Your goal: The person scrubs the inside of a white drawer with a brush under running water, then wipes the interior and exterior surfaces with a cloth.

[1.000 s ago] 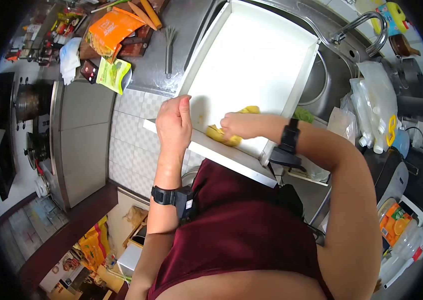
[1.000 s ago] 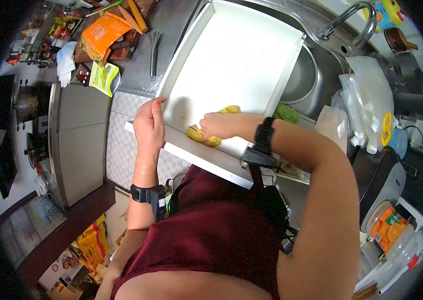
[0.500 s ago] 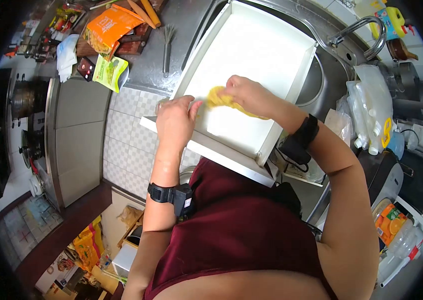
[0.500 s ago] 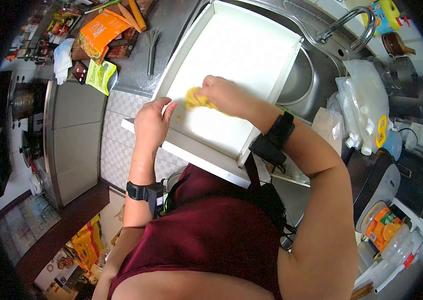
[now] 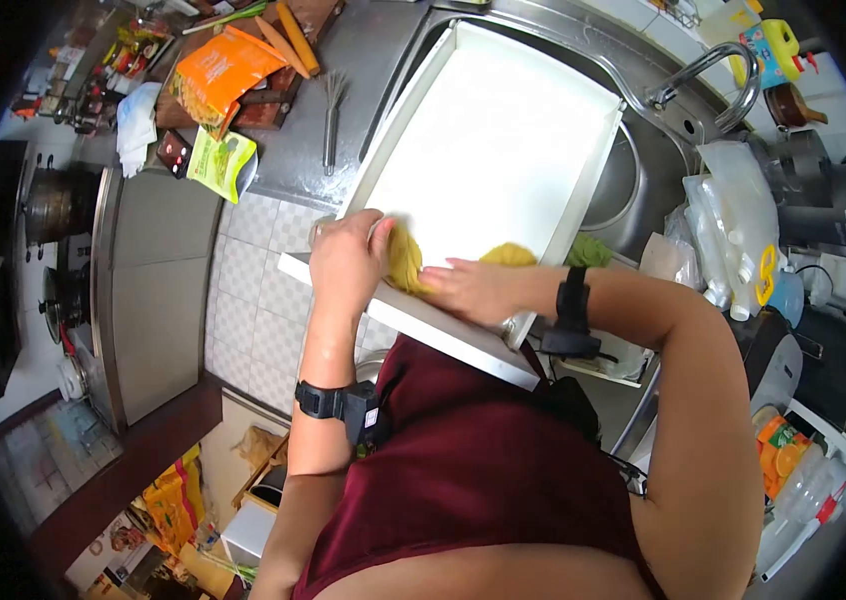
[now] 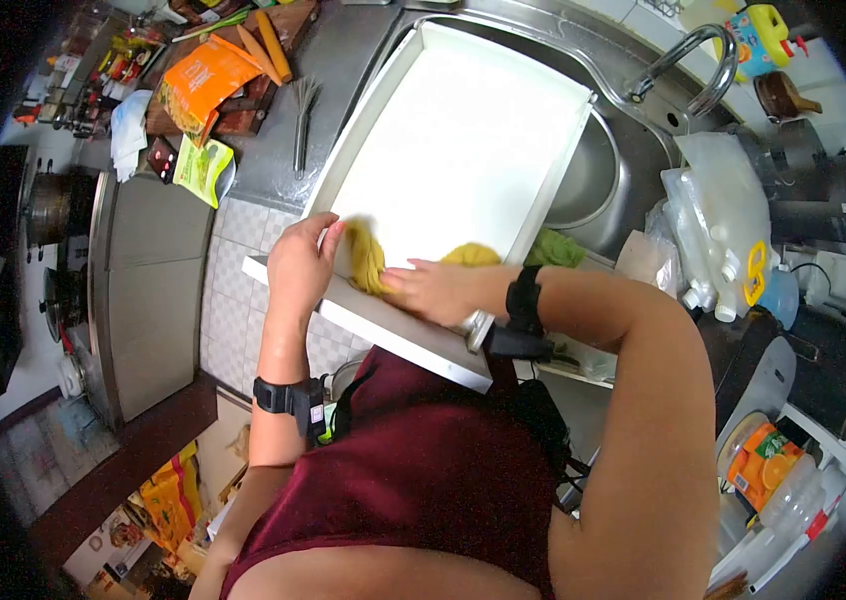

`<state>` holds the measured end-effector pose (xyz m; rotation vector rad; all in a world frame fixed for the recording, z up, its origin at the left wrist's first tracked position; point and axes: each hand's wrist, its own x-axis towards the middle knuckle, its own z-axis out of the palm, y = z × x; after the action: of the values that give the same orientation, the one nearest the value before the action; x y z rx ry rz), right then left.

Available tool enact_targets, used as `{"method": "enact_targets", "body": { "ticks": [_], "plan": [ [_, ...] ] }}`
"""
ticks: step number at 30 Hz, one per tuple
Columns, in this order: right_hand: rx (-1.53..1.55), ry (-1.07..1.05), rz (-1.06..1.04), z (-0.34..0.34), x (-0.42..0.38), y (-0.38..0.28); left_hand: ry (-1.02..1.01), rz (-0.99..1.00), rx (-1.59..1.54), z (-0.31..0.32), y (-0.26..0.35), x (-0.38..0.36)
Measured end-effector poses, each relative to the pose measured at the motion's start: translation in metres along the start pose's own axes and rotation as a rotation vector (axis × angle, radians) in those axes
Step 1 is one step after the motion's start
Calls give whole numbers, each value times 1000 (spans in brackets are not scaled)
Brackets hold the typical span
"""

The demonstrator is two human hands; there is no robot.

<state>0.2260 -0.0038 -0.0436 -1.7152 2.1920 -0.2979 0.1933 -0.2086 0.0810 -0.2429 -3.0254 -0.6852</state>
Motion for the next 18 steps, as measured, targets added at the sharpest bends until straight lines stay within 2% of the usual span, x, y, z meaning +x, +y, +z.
{"method": "enact_targets", "body": {
  "ticks": [3,6,10,11,14,18],
  "plan": [
    [-96,92,-96,-7,-12,17,59,45,-6,2,1,1],
    [-50,205,-122,-27,-3,34,-54,5,17,-2,8,4],
    [-264,257,75,-42,25,71,-86,-8,111,4,2,0],
    [-289,316,173,-42,31,89,-132,-36,127,0,6,1],
    [-343,291,463,-66,34,141,-61,-10,122,6,0,-1],
    [-176,367,625,-74,24,162,-42,-14,121,4,3,3]
  ]
}}
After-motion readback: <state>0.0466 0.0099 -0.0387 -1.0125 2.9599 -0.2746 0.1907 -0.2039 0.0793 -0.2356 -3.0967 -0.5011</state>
